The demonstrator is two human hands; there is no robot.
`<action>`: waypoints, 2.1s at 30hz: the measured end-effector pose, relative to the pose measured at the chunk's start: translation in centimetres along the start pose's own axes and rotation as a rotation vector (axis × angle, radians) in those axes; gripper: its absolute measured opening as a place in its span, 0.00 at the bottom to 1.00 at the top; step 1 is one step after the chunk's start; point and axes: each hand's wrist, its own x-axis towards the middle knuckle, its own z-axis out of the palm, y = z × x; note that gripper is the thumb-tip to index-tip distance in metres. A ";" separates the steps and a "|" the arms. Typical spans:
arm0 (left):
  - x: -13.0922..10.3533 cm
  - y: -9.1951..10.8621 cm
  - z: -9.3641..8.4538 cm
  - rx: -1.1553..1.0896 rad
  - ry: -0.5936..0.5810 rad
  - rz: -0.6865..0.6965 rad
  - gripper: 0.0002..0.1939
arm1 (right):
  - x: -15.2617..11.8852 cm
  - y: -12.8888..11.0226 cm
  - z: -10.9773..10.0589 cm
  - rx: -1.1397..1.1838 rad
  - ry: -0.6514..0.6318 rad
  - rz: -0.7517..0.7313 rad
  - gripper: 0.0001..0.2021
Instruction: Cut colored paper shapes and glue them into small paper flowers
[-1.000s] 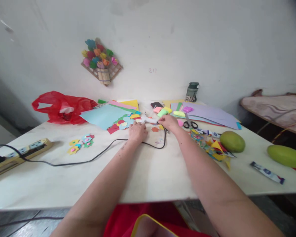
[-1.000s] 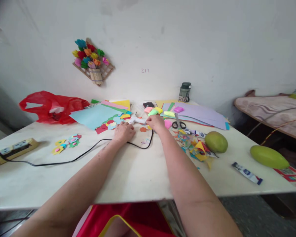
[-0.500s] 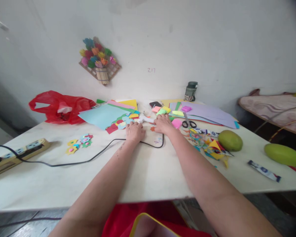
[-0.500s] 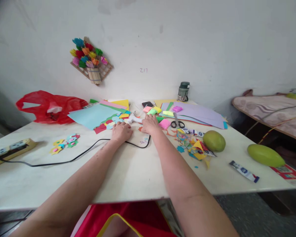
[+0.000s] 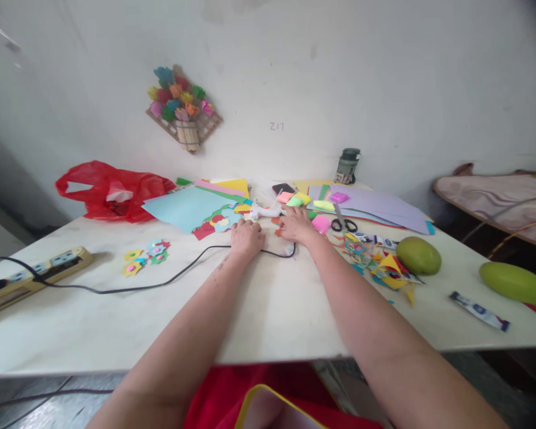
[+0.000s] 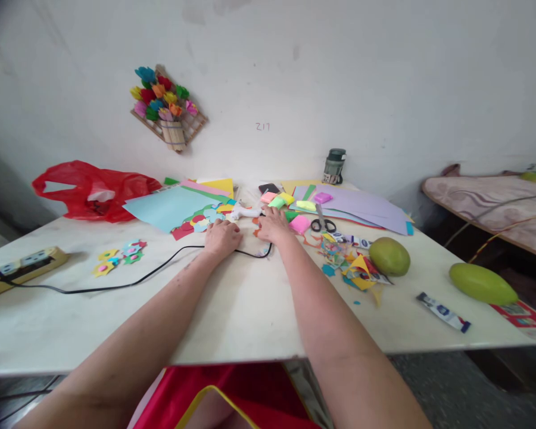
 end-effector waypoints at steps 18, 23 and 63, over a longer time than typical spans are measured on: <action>0.4 0.8 0.1 -0.273 -0.019 0.046 0.14 | 0.0 -0.3 0.3 0.337 0.136 -0.058 0.07; 0.4 0.3 -0.3 -0.417 -0.064 0.024 0.13 | 0.4 -0.8 0.7 0.634 0.128 0.011 0.06; 0.4 -0.3 -0.2 -1.262 -0.134 -0.222 0.18 | -0.8 -2.1 -1.3 1.214 -0.111 0.197 0.07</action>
